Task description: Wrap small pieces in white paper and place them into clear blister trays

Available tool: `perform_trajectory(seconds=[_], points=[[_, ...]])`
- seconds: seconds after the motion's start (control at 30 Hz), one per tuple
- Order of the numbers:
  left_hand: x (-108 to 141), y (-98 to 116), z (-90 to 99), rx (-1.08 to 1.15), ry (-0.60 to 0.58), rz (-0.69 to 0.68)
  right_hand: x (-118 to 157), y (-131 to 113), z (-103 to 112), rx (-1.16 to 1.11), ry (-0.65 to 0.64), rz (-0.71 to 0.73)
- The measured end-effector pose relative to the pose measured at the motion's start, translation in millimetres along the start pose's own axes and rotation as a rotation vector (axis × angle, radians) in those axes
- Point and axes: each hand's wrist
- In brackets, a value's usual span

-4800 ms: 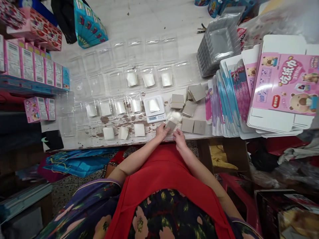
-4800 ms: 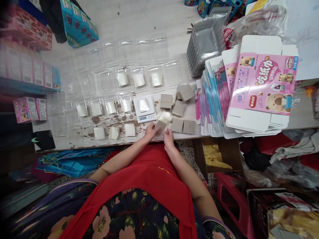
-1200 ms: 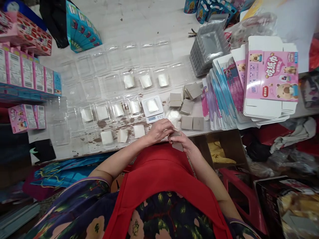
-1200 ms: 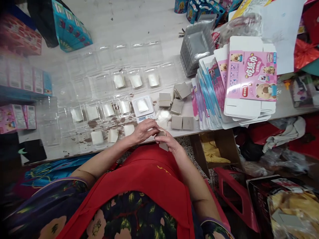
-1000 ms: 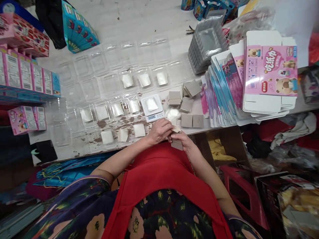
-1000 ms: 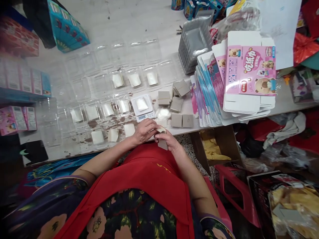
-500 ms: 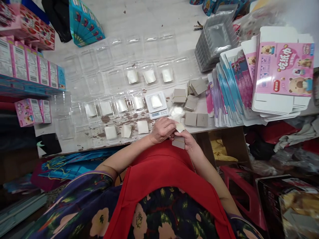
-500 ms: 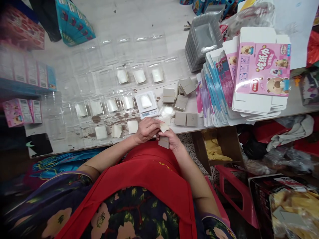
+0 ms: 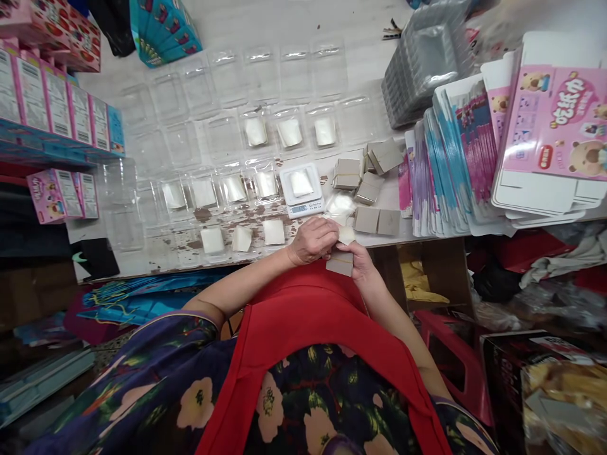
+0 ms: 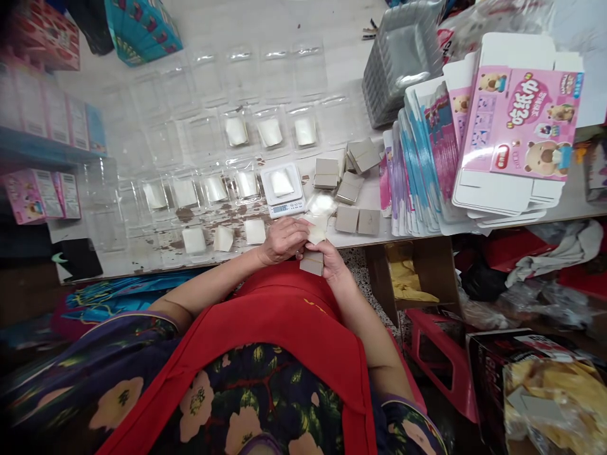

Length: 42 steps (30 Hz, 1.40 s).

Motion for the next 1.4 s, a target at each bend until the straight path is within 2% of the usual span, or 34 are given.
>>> perform_trajectory(seconds=[0.13,0.27,0.37,0.47,0.53,0.63,0.73,0.8,0.87,1.0,1.17,1.3,1.4], points=[[-8,6,4.4,0.092,-0.017,0.097,0,-1,1,0.031,-0.04,-0.048],[-12,6,8.1,0.077,-0.029,0.195,-3,-5,0,-0.032,-0.084,-0.05],[-16,3,13.9,0.042,0.003,0.31,-6,-7,4,-0.112,-0.127,-0.104],[-21,-9,28.4,0.031,-0.006,0.448,-7,-7,11,-0.17,-0.156,-0.141],[-23,-27,43.6,0.042,-0.015,0.565,-7,-6,16,-0.183,-0.152,-0.139],[-26,-69,68.6,0.057,-0.022,0.775,-5,-3,20,-0.184,-0.129,-0.126],[-31,-118,81.3,-0.001,-0.117,0.848,-3,1,22,-0.187,-0.109,-0.127],[-38,-144,77.7,-0.058,-0.219,0.817,-2,3,22,-0.191,-0.09,-0.132],[-46,-162,66.9,-0.098,-0.301,0.799,-1,4,22,-0.196,-0.075,-0.139],[-58,-177,42.6,-0.178,-0.359,0.838,2,2,25,-0.189,-0.054,-0.125],[-54,-179,35.1,-0.221,-0.245,0.807,5,0,33,-0.177,0.012,-0.099],[-40,-173,46.3,-0.171,-0.1,0.798,6,-1,39,-0.173,0.021,-0.095],[-21,-159,56.7,-0.1,0.024,0.84,7,-1,38,-0.16,0.013,-0.091]])
Point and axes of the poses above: each hand's wrist, its own x-axis away from the middle knuckle, its own z-axis out of the back of the hand, y = z × x, and after that the axes turned 4 degrees about x, right-handed
